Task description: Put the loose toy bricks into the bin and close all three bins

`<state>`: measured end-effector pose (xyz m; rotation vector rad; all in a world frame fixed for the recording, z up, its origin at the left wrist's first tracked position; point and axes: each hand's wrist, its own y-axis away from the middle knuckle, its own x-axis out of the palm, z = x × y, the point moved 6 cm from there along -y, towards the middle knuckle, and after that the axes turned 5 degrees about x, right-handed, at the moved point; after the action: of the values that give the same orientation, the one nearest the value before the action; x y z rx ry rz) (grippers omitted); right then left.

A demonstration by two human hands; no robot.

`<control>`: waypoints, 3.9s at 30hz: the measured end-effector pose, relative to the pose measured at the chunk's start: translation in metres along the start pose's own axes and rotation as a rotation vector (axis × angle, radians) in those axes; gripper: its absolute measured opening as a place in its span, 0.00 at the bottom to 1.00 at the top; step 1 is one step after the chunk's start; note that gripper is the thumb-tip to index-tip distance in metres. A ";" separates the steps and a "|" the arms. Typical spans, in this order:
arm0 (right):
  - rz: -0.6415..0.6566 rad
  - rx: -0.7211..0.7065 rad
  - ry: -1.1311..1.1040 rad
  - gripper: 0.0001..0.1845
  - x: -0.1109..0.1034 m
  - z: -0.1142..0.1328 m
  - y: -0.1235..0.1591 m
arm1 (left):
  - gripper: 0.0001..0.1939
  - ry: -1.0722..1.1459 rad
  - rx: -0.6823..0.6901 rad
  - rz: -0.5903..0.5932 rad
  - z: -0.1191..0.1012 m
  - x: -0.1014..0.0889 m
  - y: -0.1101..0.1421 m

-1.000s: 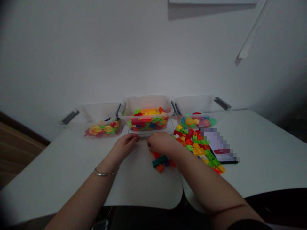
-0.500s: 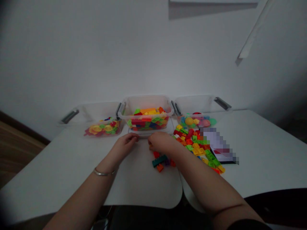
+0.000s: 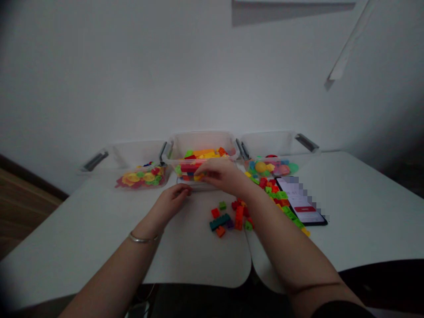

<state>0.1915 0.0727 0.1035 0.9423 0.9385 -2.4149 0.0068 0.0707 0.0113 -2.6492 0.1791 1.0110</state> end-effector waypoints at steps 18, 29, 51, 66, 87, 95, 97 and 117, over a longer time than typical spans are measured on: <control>-0.277 0.105 0.449 0.13 -0.023 -0.043 0.000 | 0.15 0.009 -0.004 -0.016 0.006 0.002 0.000; -0.126 0.111 0.696 0.12 -0.008 -0.036 -0.001 | 0.15 -0.002 -0.018 -0.005 0.005 0.002 -0.001; -0.170 0.125 0.280 0.11 -0.026 -0.003 0.006 | 0.16 -0.005 0.001 0.013 0.007 0.003 -0.001; 0.696 0.484 0.576 0.20 0.038 -0.030 0.028 | 0.16 0.009 0.000 0.002 0.005 0.004 -0.002; 0.410 0.231 0.281 0.12 0.029 -0.019 0.009 | 0.16 -0.019 0.008 0.014 0.004 0.003 -0.001; -0.410 0.105 0.197 0.11 -0.037 -0.022 0.005 | 0.15 -0.014 -0.002 0.014 0.007 0.003 0.000; -0.492 0.182 0.227 0.12 -0.041 -0.031 0.008 | 0.15 -0.016 -0.002 0.014 0.006 0.002 0.000; -0.136 0.203 0.534 0.19 -0.014 -0.036 -0.003 | 0.15 -0.015 -0.014 0.017 0.006 0.004 -0.001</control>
<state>0.2158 0.1020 0.0949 1.7056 0.9608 -2.4481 0.0063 0.0733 0.0042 -2.6562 0.1925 1.0412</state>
